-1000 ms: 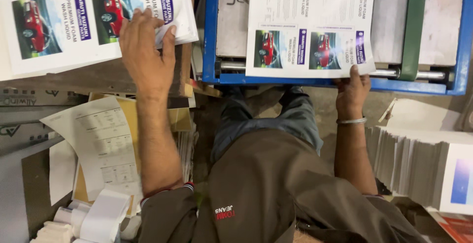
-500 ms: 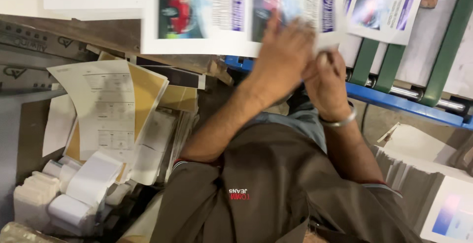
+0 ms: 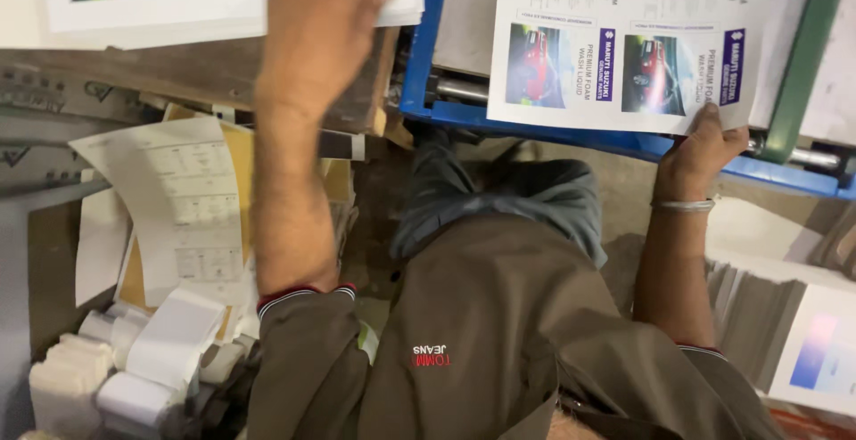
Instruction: The person repeatedly picks up printed sheets from a stack, places them into a blue roller machine, and removes them to a separate pile. The sheets feature car images and text. The person handles the sheets one at a time throughout the clip.
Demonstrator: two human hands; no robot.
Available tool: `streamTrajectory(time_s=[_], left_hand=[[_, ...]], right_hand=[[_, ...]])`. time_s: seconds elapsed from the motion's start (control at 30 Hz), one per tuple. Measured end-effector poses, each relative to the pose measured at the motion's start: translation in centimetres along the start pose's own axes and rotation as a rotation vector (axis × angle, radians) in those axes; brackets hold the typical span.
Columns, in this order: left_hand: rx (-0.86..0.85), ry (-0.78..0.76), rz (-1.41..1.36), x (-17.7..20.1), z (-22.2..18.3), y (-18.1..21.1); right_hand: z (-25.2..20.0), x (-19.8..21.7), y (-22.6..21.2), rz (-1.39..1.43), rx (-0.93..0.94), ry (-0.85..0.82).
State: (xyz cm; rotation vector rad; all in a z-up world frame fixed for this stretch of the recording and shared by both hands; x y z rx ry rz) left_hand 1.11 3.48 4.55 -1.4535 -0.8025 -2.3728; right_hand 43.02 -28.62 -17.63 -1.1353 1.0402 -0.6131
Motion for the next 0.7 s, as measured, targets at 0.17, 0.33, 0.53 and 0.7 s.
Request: streamTrajectory(time_s=[0.17, 0.33, 0.53, 0.7], left_hand=[[0.058, 0.278, -0.365, 0.1, -0.1, -2.9], [0.101, 0.476, -0.723, -1.8, -0.6, -5.3], [0.103, 0.505, -1.011, -0.6, -0.7, -5.9], [0.201, 0.495, -0.948, 1.1, 0.0, -4.6]], right_hand=[[-4.3, 3.6, -0.8, -0.130, 0.007, 0.063], [-10.8, 6.1, -0.1, -0.224, 0.009, 0.141], [-12.5, 7.0, 2.5, -0.230, 0.023, 0.097], [-8.2, 5.7, 4.6, -0.193, -0.059, 0.136]])
Point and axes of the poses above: each hand's wrist, its own z-axis towards the middle knuckle, its own x-axis out of the back of the hand, y = z × x, the point moved 5 cm from there along z, towards the middle knuckle, and after that the axes turned 5 degrees about -y, right-handed, at the moved point
